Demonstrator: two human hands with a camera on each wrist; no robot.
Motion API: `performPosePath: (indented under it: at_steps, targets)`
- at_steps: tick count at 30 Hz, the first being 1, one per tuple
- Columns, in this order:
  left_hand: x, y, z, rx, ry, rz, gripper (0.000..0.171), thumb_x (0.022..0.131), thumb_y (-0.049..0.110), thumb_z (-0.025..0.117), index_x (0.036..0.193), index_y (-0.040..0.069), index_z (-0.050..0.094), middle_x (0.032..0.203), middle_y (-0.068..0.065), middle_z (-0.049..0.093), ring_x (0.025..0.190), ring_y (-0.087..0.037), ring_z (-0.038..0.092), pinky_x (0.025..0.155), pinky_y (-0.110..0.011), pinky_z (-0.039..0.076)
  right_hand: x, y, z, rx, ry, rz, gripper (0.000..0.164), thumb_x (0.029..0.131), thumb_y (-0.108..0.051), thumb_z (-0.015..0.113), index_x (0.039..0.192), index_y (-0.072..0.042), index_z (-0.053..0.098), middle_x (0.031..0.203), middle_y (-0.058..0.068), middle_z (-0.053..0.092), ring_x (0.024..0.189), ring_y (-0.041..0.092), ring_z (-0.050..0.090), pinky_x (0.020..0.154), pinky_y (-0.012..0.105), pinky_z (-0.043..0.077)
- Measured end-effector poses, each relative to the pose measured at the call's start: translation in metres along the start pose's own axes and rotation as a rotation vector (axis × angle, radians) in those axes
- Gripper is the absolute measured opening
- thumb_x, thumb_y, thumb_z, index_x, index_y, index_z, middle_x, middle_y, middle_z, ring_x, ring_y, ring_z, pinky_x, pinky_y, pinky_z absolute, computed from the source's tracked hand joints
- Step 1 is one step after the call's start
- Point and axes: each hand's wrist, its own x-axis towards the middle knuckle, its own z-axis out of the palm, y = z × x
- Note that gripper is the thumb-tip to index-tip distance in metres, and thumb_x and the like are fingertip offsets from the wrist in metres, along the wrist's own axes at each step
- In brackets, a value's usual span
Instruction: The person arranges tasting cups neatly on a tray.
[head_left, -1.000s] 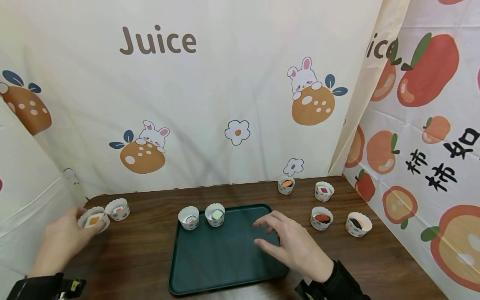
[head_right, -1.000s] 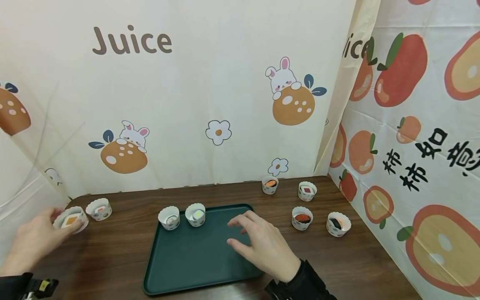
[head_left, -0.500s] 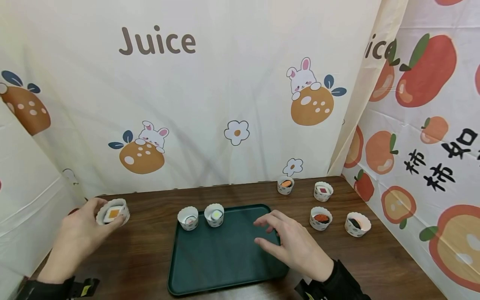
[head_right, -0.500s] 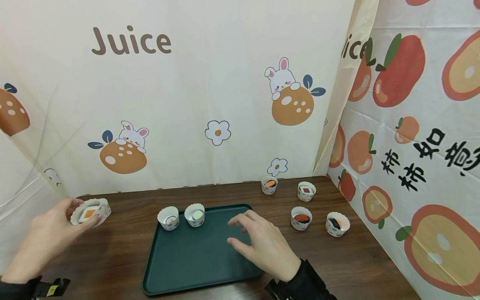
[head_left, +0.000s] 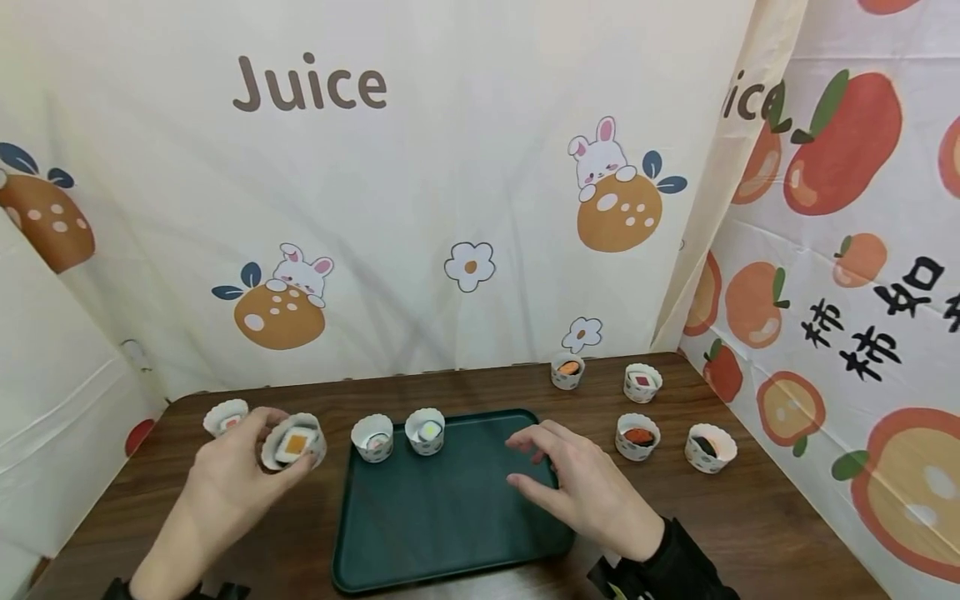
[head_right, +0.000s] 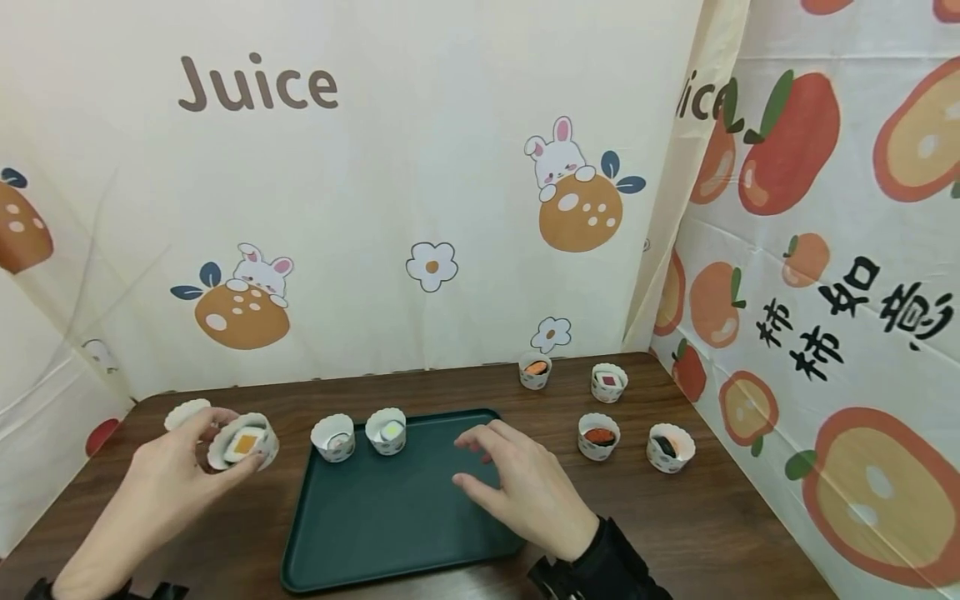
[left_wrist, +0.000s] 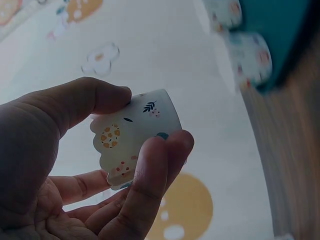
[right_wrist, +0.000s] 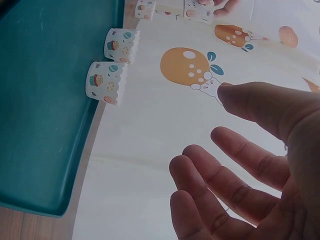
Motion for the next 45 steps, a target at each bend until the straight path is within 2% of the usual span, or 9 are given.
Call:
performPosePath:
  at_steps: [5, 12, 18, 21, 26, 29, 32, 38, 45]
  targets:
    - [-0.007, 0.022, 0.011, -0.039, 0.017, 0.07, 0.052, 0.078, 0.026, 0.096, 0.119, 0.009, 0.068, 0.097, -0.003, 0.074, 0.071, -0.007, 0.058, 0.06, -0.026, 0.048, 0.001, -0.002, 0.001, 0.011, -0.002, -0.008, 0.033, 0.102, -0.037, 0.075, 0.132, -0.03, 0.066, 0.116, -0.015, 0.066, 0.102, 0.007, 0.064, 0.077, 0.022, 0.052]
    - [-0.009, 0.058, 0.025, -0.104, -0.11, 0.078, 0.059, 0.078, 0.025, 0.097, 0.127, 0.011, 0.067, 0.101, -0.002, 0.072, 0.076, -0.009, 0.056, 0.062, -0.023, 0.048, -0.001, -0.004, 0.001, 0.027, -0.009, -0.011, 0.03, 0.103, -0.037, 0.073, 0.132, -0.029, 0.066, 0.115, -0.013, 0.067, 0.101, 0.01, 0.065, 0.077, 0.023, 0.052]
    - [-0.011, 0.085, 0.038, -0.238, -0.153, 0.1, 0.056, 0.077, 0.017, 0.097, 0.125, 0.017, 0.068, 0.104, 0.001, 0.071, 0.082, -0.007, 0.06, 0.068, -0.021, 0.054, -0.001, -0.004, 0.004, 0.045, -0.032, -0.034, 0.029, 0.104, -0.036, 0.072, 0.131, -0.026, 0.067, 0.119, -0.01, 0.069, 0.101, 0.011, 0.066, 0.081, 0.025, 0.055]
    - [-0.013, 0.095, 0.047, -0.315, -0.159, 0.139, 0.054, 0.076, 0.012, 0.097, 0.121, 0.02, 0.068, 0.103, 0.005, 0.071, 0.085, -0.004, 0.061, 0.071, -0.021, 0.056, 0.0, -0.003, 0.006, 0.047, -0.033, -0.05, 0.029, 0.104, -0.034, 0.073, 0.13, -0.024, 0.067, 0.119, -0.009, 0.07, 0.1, 0.009, 0.065, 0.081, 0.025, 0.055]
    - [-0.017, 0.106, 0.064, -0.322, -0.079, 0.34, 0.055, 0.075, 0.011, 0.098, 0.121, 0.016, 0.068, 0.101, 0.007, 0.07, 0.086, -0.002, 0.06, 0.071, -0.021, 0.057, 0.0, -0.004, 0.01, 0.059, -0.049, -0.062, 0.03, 0.104, -0.035, 0.072, 0.131, -0.024, 0.067, 0.121, -0.009, 0.07, 0.101, 0.007, 0.065, 0.085, 0.026, 0.057]
    - [-0.019, 0.109, 0.072, -0.33, -0.06, 0.418, 0.057, 0.075, 0.012, 0.098, 0.123, 0.015, 0.066, 0.104, 0.005, 0.07, 0.088, -0.004, 0.061, 0.069, -0.019, 0.058, 0.001, -0.005, 0.011, 0.078, -0.063, -0.055, 0.03, 0.104, -0.034, 0.073, 0.131, -0.024, 0.066, 0.122, -0.01, 0.07, 0.102, 0.007, 0.065, 0.087, 0.027, 0.058]
    - [-0.022, 0.112, 0.077, -0.377, -0.089, 0.439, 0.058, 0.077, 0.01, 0.097, 0.126, 0.013, 0.064, 0.109, 0.001, 0.07, 0.089, -0.006, 0.062, 0.068, -0.017, 0.058, 0.001, -0.007, 0.013, 0.102, -0.078, -0.057, 0.03, 0.104, -0.034, 0.072, 0.132, -0.023, 0.066, 0.122, -0.009, 0.07, 0.102, 0.009, 0.066, 0.088, 0.028, 0.058]
    - [-0.025, 0.117, 0.083, -0.446, -0.177, 0.414, 0.057, 0.08, 0.01, 0.095, 0.128, 0.013, 0.063, 0.112, -0.002, 0.068, 0.086, -0.002, 0.061, 0.067, -0.017, 0.057, 0.0, -0.01, 0.016, 0.175, -0.134, -0.035, 0.031, 0.105, -0.032, 0.071, 0.134, -0.022, 0.064, 0.122, -0.007, 0.07, 0.104, 0.009, 0.07, 0.091, 0.027, 0.06]
    - [-0.029, 0.12, 0.088, -0.457, -0.175, 0.434, 0.06, 0.081, 0.01, 0.094, 0.131, 0.013, 0.062, 0.115, -0.001, 0.068, 0.088, -0.002, 0.061, 0.067, -0.016, 0.057, 0.002, -0.011, 0.018, 0.238, -0.153, -0.043, 0.029, 0.103, -0.029, 0.073, 0.13, -0.02, 0.066, 0.115, -0.002, 0.071, 0.099, 0.006, 0.07, 0.088, 0.027, 0.061]
